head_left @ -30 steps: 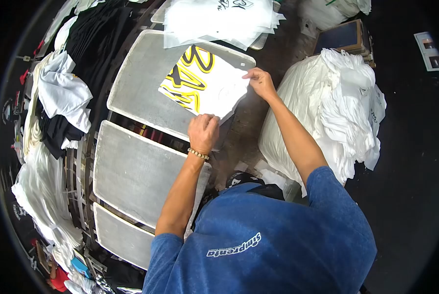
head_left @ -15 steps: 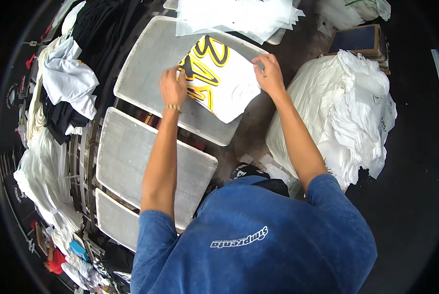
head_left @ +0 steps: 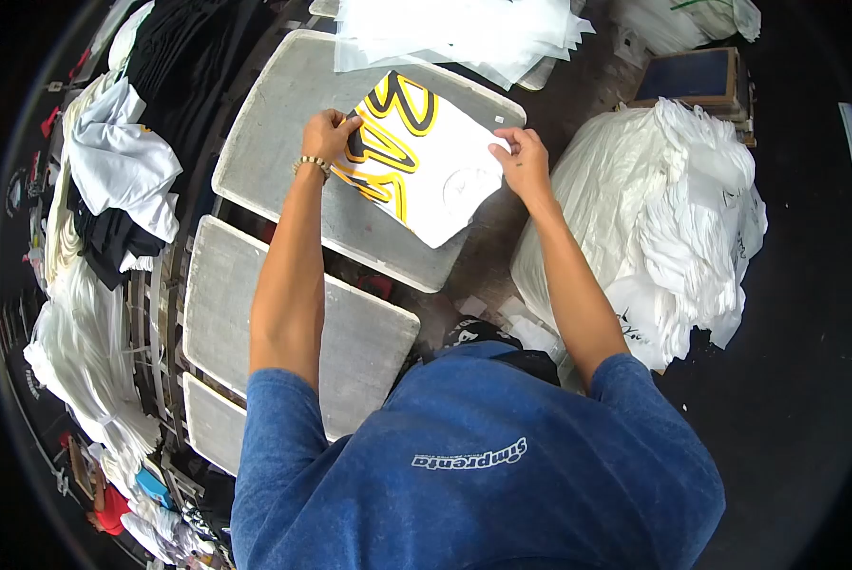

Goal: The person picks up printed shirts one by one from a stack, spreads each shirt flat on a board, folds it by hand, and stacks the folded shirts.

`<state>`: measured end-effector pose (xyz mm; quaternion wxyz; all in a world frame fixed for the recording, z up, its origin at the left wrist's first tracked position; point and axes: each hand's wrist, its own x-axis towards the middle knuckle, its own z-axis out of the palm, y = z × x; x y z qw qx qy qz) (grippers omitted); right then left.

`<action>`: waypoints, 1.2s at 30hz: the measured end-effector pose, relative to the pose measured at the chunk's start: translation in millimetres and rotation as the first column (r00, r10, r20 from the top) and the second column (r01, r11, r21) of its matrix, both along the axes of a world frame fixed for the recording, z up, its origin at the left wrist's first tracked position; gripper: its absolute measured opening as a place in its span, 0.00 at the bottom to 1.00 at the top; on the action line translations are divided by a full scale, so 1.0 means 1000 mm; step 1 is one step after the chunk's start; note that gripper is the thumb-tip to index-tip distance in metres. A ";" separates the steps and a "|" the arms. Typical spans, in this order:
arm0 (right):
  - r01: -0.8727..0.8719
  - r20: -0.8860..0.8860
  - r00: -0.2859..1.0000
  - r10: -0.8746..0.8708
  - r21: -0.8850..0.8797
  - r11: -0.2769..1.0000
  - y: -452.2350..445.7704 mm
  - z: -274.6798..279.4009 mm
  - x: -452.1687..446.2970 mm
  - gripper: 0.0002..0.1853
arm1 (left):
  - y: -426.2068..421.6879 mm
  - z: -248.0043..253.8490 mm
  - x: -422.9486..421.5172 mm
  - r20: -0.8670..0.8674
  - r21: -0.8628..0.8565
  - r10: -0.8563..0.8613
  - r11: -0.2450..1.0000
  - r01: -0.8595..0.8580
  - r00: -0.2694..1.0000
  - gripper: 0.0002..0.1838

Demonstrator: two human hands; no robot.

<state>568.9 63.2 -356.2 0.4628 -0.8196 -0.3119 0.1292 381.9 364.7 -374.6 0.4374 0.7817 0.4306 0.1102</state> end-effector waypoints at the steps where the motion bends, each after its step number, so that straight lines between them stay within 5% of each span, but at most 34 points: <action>1: -0.005 0.070 0.998 0.005 -0.001 1.000 0.003 0.004 -0.002 0.14 | -0.001 0.002 0.001 -0.021 0.049 0.000 0.999 0.001 1.000 0.18; 6: -0.005 0.288 0.956 0.048 -0.146 0.989 0.004 0.028 -0.017 0.19 | -0.016 0.013 0.003 -0.063 0.062 0.037 0.997 -0.033 0.997 0.15; 8: 0.030 0.342 0.938 0.051 -0.227 0.973 0.010 0.032 -0.027 0.21 | -0.032 0.014 0.010 -0.096 0.636 0.136 0.771 -0.044 0.986 0.13; 10: -0.057 0.489 0.861 0.138 -0.177 0.983 0.022 0.035 -0.041 0.24 | -0.056 0.015 0.027 0.051 0.735 0.010 0.677 -0.045 0.999 0.17; 13: -0.102 0.434 0.848 0.305 -0.431 0.897 0.034 0.033 -0.079 0.48 | -0.102 0.025 0.062 0.129 0.714 -0.335 0.684 0.147 0.933 0.23; 15: -0.082 0.385 0.879 0.282 -0.460 0.884 0.029 0.012 -0.085 0.56 | -0.111 0.003 0.068 -0.127 0.672 -0.226 0.697 0.251 0.966 0.32; 22: -0.089 0.410 0.859 0.307 -0.471 0.878 0.029 0.000 -0.085 0.57 | -0.087 0.006 0.072 -0.314 0.593 -0.176 0.731 0.338 0.933 0.38; 25: -0.066 0.426 0.851 0.308 -0.494 0.867 0.029 -0.001 -0.087 0.57 | -0.091 0.011 0.055 -0.283 0.664 0.042 0.729 0.164 0.958 0.37; 28: -0.046 0.446 0.839 0.311 -0.512 0.858 0.030 -0.001 -0.089 0.56 | -0.116 0.029 0.013 -0.230 0.649 -0.163 0.709 0.276 0.960 0.37; 31: -0.055 0.471 0.818 0.329 -0.506 0.861 0.031 -0.001 -0.089 0.55 | -0.100 0.005 0.002 -0.133 0.607 -0.061 0.784 0.130 0.989 0.36; 36: -0.059 0.485 0.808 0.334 -0.498 0.865 0.030 -0.009 -0.090 0.55 | -0.095 0.014 -0.040 -0.233 0.551 0.137 0.835 0.015 0.963 0.35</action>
